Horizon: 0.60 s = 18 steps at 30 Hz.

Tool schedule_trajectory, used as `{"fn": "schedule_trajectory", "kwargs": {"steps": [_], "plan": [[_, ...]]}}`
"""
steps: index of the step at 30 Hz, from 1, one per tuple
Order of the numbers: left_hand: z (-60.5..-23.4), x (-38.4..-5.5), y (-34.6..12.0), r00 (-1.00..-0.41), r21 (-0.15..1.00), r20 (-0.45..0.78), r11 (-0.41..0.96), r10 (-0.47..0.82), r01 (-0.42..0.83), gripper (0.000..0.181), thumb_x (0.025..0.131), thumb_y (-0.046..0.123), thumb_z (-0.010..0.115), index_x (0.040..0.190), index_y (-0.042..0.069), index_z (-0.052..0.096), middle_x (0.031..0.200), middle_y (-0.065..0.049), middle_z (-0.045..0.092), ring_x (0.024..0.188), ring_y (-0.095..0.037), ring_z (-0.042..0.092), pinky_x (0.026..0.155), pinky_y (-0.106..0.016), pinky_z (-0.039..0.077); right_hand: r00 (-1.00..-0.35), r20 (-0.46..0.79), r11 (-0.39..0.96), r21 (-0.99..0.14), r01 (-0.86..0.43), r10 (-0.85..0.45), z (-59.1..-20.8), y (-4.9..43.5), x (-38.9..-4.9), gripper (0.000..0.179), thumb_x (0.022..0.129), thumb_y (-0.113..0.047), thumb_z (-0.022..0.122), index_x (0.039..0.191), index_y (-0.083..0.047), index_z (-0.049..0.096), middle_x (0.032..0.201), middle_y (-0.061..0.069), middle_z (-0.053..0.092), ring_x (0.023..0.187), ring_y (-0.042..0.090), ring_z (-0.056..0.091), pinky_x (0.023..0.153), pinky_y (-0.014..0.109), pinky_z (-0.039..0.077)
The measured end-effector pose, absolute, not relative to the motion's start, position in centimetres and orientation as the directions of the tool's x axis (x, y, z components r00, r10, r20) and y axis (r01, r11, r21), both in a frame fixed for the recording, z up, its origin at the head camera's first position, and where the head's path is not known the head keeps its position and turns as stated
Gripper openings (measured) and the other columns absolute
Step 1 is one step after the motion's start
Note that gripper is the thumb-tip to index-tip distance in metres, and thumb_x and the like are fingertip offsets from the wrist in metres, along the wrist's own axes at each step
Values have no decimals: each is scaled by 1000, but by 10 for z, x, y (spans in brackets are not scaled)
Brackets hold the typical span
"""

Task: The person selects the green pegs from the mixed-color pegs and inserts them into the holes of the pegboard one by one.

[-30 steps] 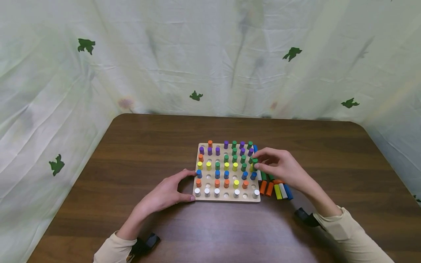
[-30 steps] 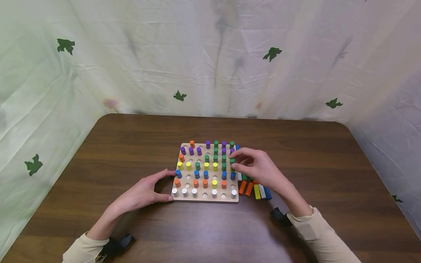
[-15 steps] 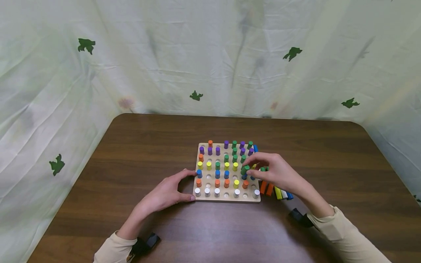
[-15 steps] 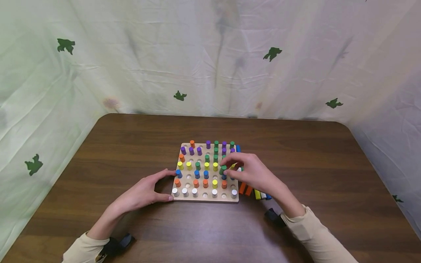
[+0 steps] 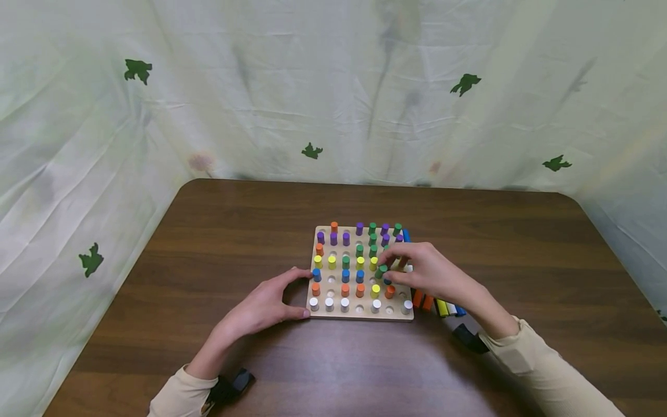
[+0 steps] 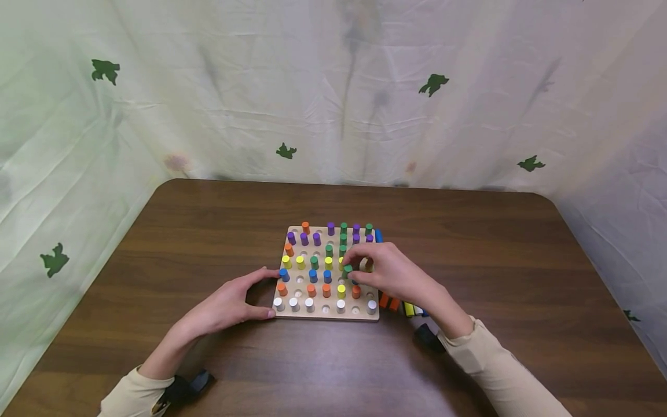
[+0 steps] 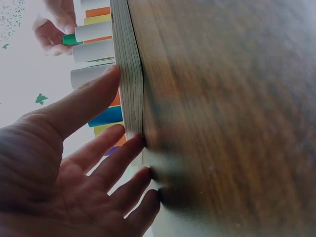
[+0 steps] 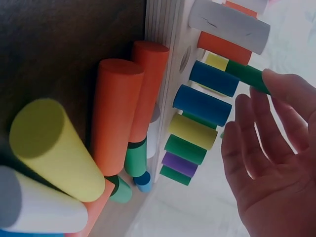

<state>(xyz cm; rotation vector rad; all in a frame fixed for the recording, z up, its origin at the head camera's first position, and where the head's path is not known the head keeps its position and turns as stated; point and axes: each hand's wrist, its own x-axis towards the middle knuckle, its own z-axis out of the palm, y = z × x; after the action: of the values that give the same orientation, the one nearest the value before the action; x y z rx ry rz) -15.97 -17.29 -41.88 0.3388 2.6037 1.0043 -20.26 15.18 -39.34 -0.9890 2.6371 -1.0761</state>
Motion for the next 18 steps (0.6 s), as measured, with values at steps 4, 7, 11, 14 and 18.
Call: {"fn": "schedule_trajectory", "kwargs": {"steps": [4,7,11,14,18], "plan": [[-419,-160,-173,-919,680,-220,727,327,96,66,79,28,84,138,21,54,142,-6,50,132,-28,44,106,-54,34,-773,107,551,-641,-534,-626,-395,148,-204,23,83,-10,79,103,-17,70,95,-9,66,87,13,60,75,31,54],[-419,-160,-173,-920,679,-222,728,323,92,66,79,27,84,137,22,54,142,-5,50,132,-28,44,106,-54,34,-773,91,562,-634,-531,-628,-396,146,-204,23,84,-11,79,104,-16,70,94,-10,65,87,13,59,73,28,53],[-419,-160,-173,-920,679,-223,729,322,91,66,79,28,84,137,22,54,142,-5,50,131,-28,44,106,-54,34,-777,77,577,-624,-526,-625,-396,144,-204,22,84,-12,79,104,-17,70,92,-11,64,86,13,58,72,29,52],[-419,-160,-173,-920,680,-225,728,321,88,66,79,28,84,138,22,54,142,-5,50,131,-28,44,106,-54,34,-776,70,584,-618,-527,-627,-397,143,-205,22,85,-13,79,104,-17,70,93,-11,64,87,15,58,74,31,53],[-419,-160,-173,-918,683,-230,725,322,84,66,79,27,84,138,22,54,142,-6,50,131,-28,44,106,-55,34,-772,59,587,-614,-528,-632,-397,142,-206,22,85,-14,79,105,-17,70,94,-11,64,89,17,59,76,34,53]]}}
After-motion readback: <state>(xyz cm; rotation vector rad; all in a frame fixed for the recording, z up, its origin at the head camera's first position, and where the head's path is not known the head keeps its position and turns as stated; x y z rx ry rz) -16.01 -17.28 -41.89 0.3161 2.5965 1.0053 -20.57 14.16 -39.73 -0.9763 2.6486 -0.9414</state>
